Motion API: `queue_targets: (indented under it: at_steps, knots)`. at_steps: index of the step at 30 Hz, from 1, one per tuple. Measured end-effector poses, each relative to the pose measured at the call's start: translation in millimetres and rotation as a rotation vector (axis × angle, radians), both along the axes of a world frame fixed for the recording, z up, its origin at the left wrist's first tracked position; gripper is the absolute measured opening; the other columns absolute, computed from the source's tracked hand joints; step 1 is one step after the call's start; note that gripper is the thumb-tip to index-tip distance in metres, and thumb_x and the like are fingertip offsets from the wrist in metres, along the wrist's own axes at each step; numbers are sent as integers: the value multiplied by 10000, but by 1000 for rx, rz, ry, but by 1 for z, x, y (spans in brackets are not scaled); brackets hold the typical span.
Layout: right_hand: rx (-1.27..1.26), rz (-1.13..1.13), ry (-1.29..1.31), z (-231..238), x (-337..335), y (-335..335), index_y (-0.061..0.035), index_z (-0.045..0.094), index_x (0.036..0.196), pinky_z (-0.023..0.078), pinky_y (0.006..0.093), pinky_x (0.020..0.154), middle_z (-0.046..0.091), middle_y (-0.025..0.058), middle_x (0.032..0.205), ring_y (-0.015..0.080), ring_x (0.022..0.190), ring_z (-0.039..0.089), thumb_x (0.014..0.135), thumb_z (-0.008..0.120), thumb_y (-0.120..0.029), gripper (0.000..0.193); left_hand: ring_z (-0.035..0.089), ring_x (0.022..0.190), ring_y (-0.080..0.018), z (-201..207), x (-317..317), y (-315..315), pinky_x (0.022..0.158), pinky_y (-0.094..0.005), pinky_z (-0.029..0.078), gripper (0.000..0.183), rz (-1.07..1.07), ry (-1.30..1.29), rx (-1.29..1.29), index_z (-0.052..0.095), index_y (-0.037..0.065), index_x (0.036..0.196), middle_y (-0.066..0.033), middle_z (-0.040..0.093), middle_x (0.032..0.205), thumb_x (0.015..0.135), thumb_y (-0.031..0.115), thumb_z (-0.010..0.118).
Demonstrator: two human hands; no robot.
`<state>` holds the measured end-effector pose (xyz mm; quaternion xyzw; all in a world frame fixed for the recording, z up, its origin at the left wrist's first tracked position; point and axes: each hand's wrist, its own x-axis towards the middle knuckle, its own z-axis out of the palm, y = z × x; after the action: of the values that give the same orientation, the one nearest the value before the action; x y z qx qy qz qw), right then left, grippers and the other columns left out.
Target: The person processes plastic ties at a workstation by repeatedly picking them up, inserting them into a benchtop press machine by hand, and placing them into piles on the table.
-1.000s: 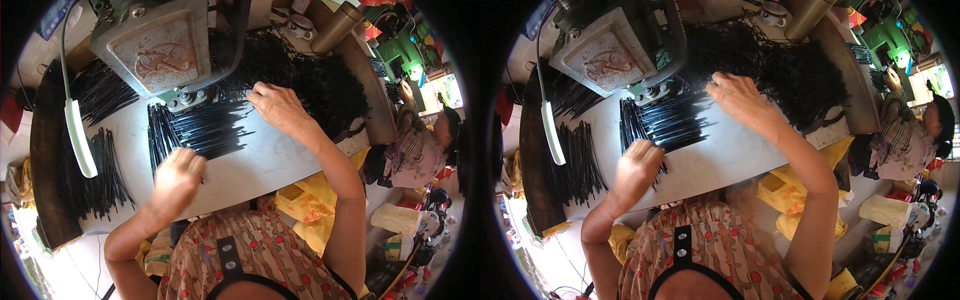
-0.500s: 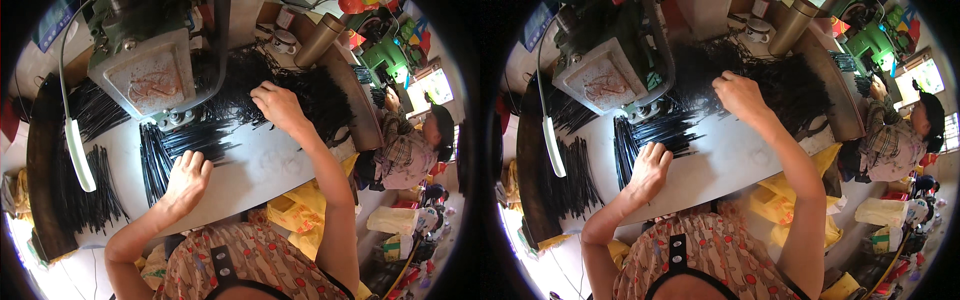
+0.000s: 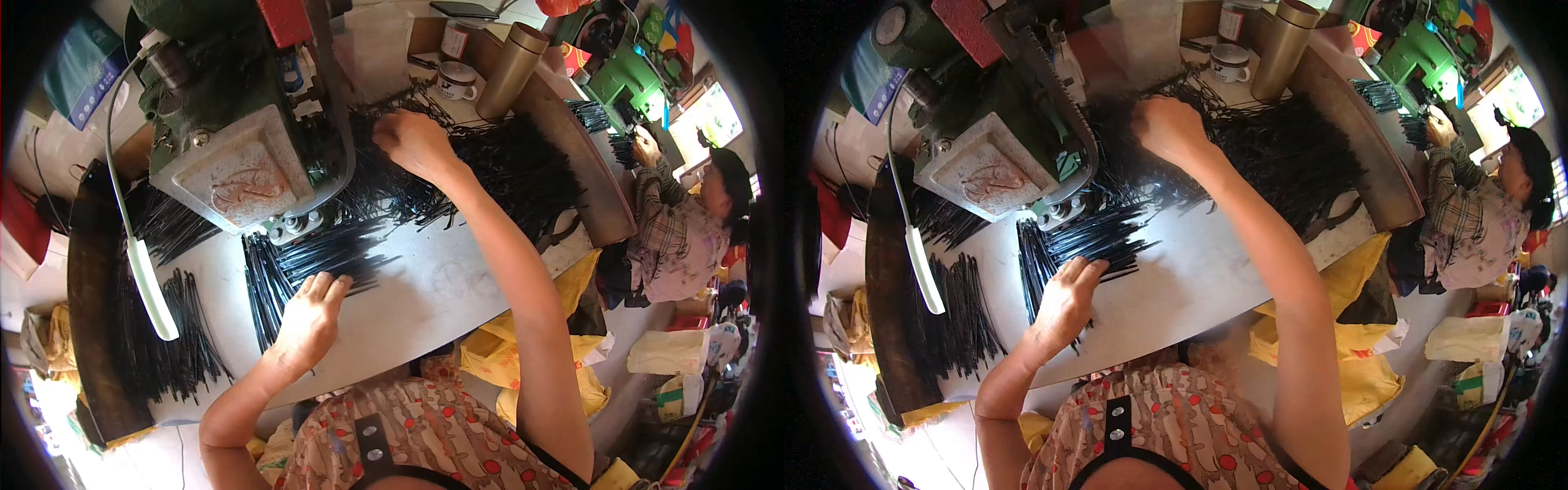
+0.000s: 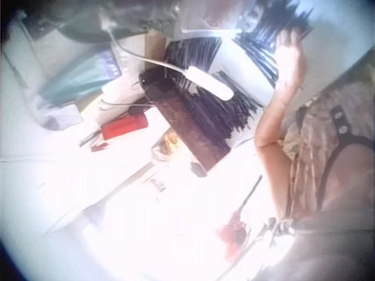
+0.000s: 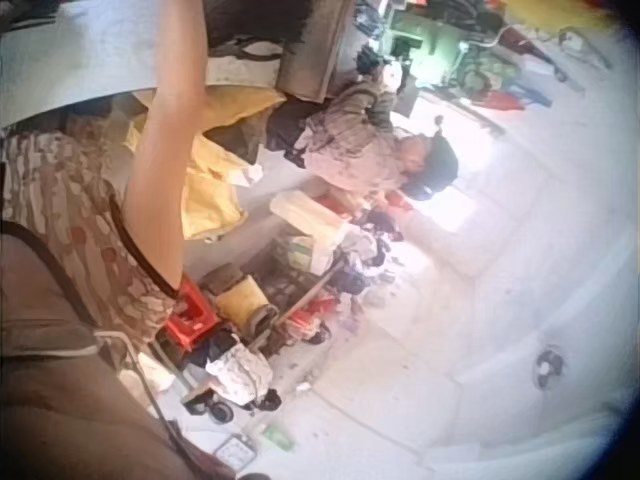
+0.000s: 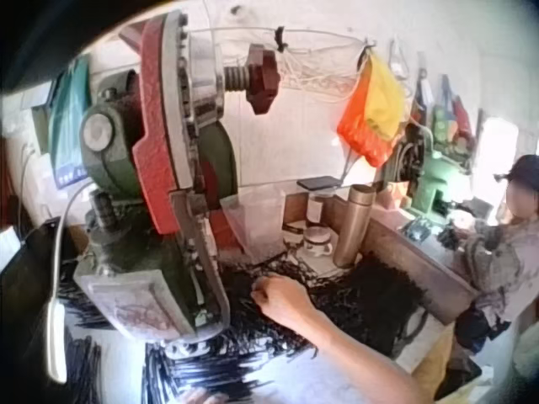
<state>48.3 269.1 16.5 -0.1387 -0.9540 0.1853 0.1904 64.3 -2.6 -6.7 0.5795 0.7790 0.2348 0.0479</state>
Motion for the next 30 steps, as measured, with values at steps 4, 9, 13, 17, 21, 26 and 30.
queue_targets:
  at_steps: [4,9,13,17,21,26,30]
  knots:
    - [89,8,-32,-17,-27,-4,-143,574,1054,396,449,818,546,112,1062,333,1023,480,730,574,-337,378,491,780,-300,-5,3,2,676,-355,446,364,-34,39,-144,512,-13,994,-140,470,830,631,-40,489]
    - [64,49,-286,-22,-30,-13,-152,561,1086,334,493,887,508,117,1112,333,1105,404,675,595,-267,429,484,755,-315,-9,2,1,694,-375,423,210,-9,43,-123,493,-1,854,-155,465,795,647,-29,502]
    - [90,218,-217,-25,2,-1,-117,554,1073,385,407,871,507,99,1112,284,1072,439,663,556,-162,413,489,748,-316,-11,-1,-1,697,-378,417,152,42,17,-141,487,3,832,-154,473,771,684,-19,510]
    - [159,368,-92,-31,36,13,-106,565,1054,339,385,918,505,68,1117,229,1093,425,722,522,-73,336,518,729,-312,-10,-1,1,652,-382,432,142,84,40,-113,514,11,829,-135,478,756,694,5,560]
    - [361,305,-21,-31,49,17,-158,571,1065,318,391,907,508,26,1139,213,1107,409,741,567,-147,324,503,741,-321,-11,-5,0,675,-387,428,121,94,4,-115,496,9,813,-152,483,766,700,11,543]
    - [357,255,-20,-10,67,7,-107,585,1031,297,368,953,496,52,1142,232,1107,408,747,584,-144,286,506,710,-321,5,-6,-1,643,-376,424,70,135,-19,65,503,-8,770,-133,472,771,710,-17,537]
    - [198,165,52,4,69,-14,-65,609,941,362,355,868,556,63,989,232,977,473,725,586,-113,222,480,686,-364,13,-10,-8,598,-408,413,132,189,-174,-5,439,-4,816,-166,458,799,718,-30,524]
